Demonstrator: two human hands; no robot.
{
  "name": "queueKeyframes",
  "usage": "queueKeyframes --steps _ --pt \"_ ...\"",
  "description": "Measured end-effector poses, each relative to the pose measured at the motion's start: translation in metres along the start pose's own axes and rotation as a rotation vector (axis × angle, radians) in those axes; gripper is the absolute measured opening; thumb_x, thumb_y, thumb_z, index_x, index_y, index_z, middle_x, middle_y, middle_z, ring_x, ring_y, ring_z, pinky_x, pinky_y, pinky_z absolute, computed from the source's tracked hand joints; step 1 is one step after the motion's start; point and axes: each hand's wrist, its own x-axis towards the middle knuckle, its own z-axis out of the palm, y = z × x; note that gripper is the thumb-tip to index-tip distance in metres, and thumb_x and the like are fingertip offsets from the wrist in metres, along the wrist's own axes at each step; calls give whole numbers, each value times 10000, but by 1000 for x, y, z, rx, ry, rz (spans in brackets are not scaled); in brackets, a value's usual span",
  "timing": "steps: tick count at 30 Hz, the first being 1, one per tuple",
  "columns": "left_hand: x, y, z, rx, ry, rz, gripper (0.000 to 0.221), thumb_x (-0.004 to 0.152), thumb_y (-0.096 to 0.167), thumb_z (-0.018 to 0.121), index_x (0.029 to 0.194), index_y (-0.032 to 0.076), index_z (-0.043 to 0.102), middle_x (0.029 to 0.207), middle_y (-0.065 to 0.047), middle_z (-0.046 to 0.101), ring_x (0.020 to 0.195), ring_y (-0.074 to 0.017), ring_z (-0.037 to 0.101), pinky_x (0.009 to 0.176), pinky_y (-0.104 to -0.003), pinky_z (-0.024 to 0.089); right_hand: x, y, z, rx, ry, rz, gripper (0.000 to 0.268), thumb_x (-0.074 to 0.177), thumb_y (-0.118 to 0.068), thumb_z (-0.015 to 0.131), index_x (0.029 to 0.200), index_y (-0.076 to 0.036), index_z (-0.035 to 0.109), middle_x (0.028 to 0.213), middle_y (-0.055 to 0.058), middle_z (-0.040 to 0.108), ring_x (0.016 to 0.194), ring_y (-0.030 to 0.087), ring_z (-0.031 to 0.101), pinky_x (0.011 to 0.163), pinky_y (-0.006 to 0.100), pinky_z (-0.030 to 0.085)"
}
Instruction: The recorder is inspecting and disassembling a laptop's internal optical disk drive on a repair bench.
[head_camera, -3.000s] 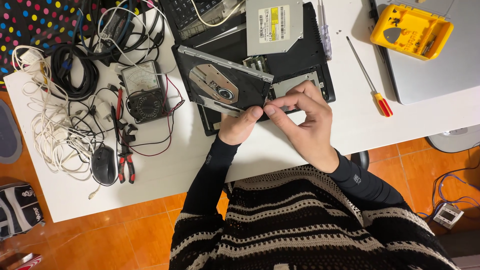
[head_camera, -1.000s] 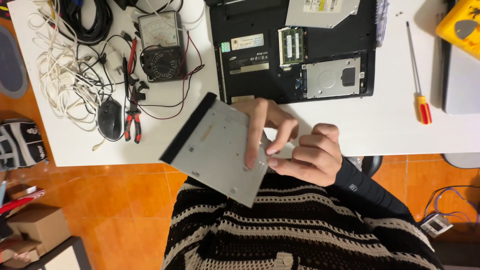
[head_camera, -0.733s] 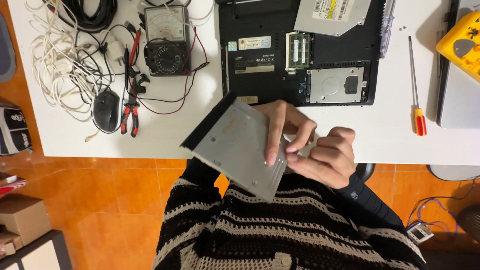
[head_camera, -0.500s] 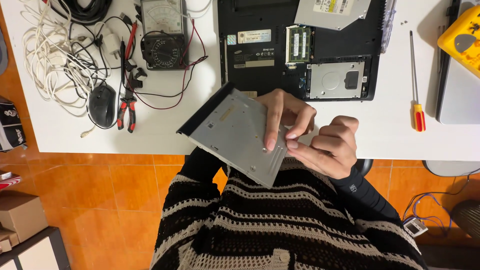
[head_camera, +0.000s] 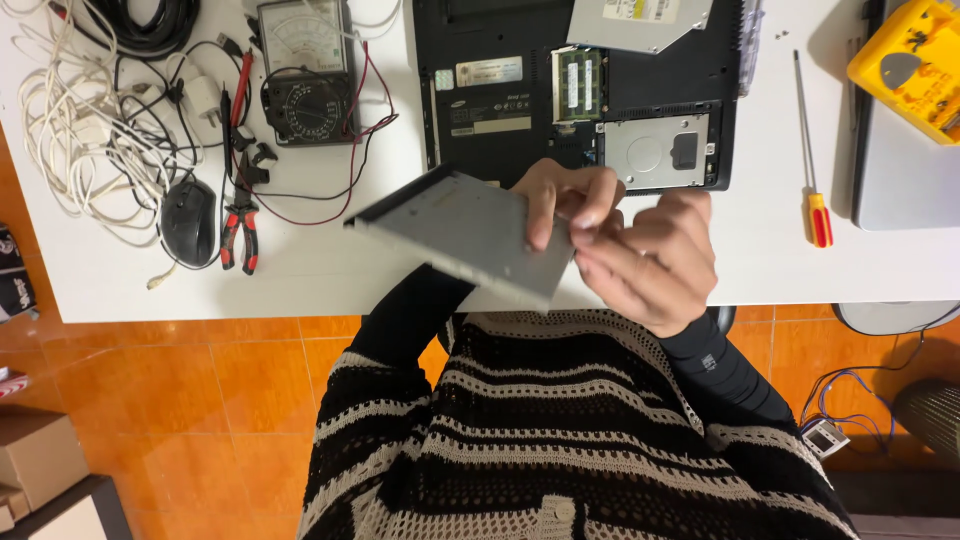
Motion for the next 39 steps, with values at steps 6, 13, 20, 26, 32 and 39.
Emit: queueKeyframes --steps 6,13,20,26,32,39 --pt "-14 16 18 22 553 -143 153 978 338 758 879 234 703 1043 22 482 1044 -131 474 847 -282 486 31 -4 -10 53 -41 310 262 847 -52 896 1088 -60 796 884 16 594 841 194 544 760 343 392" --pt "6 21 33 75 687 -181 79 978 232 798 986 227 720 1160 26 472 1116 -107 471 971 -290 445 37 -5 -7 -55 -37 342 269 853 -42 898 1098 -17 789 889 54 571 848 223 543 755 354 397" --pt "-7 17 26 160 872 -175 388 987 216 789 1293 79 594 1225 -20 539 1229 -148 505 1118 -360 420 30 0 -2 -42 -38 451 283 866 -43 912 1125 -29 798 885 40 586 815 201 520 748 322 401" --pt "-9 16 22 265 894 -221 394 992 210 797 1300 65 599 1246 -50 625 1242 -200 564 1144 -396 441 26 -1 -2 73 19 657 230 923 -26 871 1137 -25 785 913 25 612 821 126 570 731 260 458" --pt "-16 11 21 476 917 -313 434 951 245 827 1281 41 632 1238 -51 667 1209 -180 594 1081 -371 475 17 -2 -10 101 41 727 188 920 -15 845 1092 -16 768 924 30 609 834 112 586 736 249 480" --pt "5 5 29 507 1023 -260 517 879 172 855 1313 84 588 1250 -11 639 1198 -152 600 1059 -349 500 14 -2 -14 145 63 862 166 966 -52 824 1117 -4 774 943 28 636 844 99 579 756 239 481"
